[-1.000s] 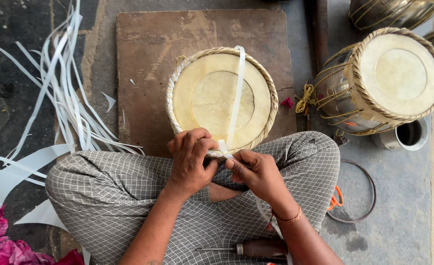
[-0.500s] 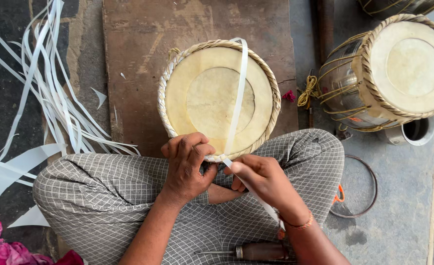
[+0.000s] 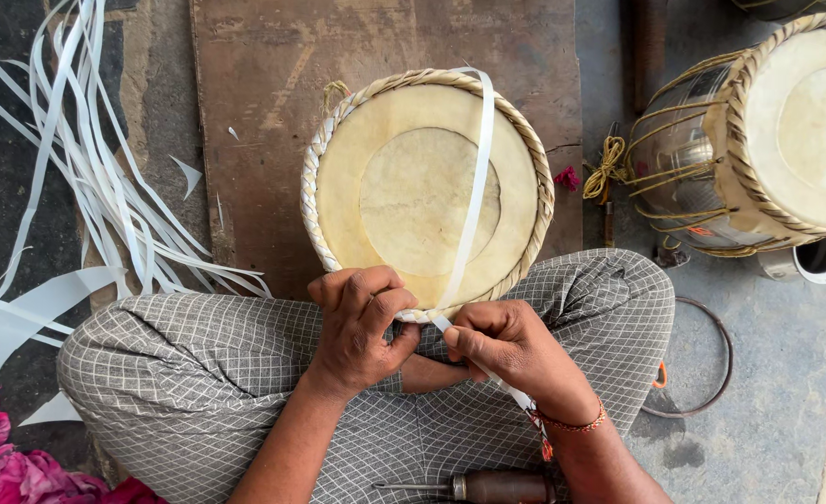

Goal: The person weaves a white strap through the rim of a drum by hand, using a pointed metal tool to lift the braided leather and a mallet to tap the tool into place. They pull the strap through the gaps around the drum while sitting cross-legged on the floor.

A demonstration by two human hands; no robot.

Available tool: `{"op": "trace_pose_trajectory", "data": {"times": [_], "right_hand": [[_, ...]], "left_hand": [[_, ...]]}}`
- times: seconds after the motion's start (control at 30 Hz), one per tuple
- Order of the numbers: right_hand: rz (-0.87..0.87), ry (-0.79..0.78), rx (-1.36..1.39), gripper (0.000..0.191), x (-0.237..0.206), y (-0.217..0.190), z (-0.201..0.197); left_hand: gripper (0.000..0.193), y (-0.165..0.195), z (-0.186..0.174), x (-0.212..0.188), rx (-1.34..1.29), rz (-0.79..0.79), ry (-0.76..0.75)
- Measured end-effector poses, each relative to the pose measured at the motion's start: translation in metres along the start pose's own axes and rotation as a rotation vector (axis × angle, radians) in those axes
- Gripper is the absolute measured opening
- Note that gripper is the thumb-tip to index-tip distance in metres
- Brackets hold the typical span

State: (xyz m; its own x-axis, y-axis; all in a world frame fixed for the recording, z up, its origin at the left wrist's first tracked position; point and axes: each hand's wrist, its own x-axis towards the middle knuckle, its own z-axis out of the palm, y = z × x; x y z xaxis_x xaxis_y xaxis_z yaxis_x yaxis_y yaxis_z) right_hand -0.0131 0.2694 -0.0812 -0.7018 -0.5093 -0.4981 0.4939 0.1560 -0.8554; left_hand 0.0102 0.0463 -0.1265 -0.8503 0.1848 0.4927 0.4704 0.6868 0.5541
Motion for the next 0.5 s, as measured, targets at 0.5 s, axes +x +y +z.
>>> {"op": "trace_pose_trajectory", "data": {"times": [0.5], "right_hand": [[-0.078,0.146,-0.250,0.031,-0.004,0.014,0.013]], "left_hand": [[0.048,-0.001,0.002,-0.001,0.022,0.007,-0.015]]}}
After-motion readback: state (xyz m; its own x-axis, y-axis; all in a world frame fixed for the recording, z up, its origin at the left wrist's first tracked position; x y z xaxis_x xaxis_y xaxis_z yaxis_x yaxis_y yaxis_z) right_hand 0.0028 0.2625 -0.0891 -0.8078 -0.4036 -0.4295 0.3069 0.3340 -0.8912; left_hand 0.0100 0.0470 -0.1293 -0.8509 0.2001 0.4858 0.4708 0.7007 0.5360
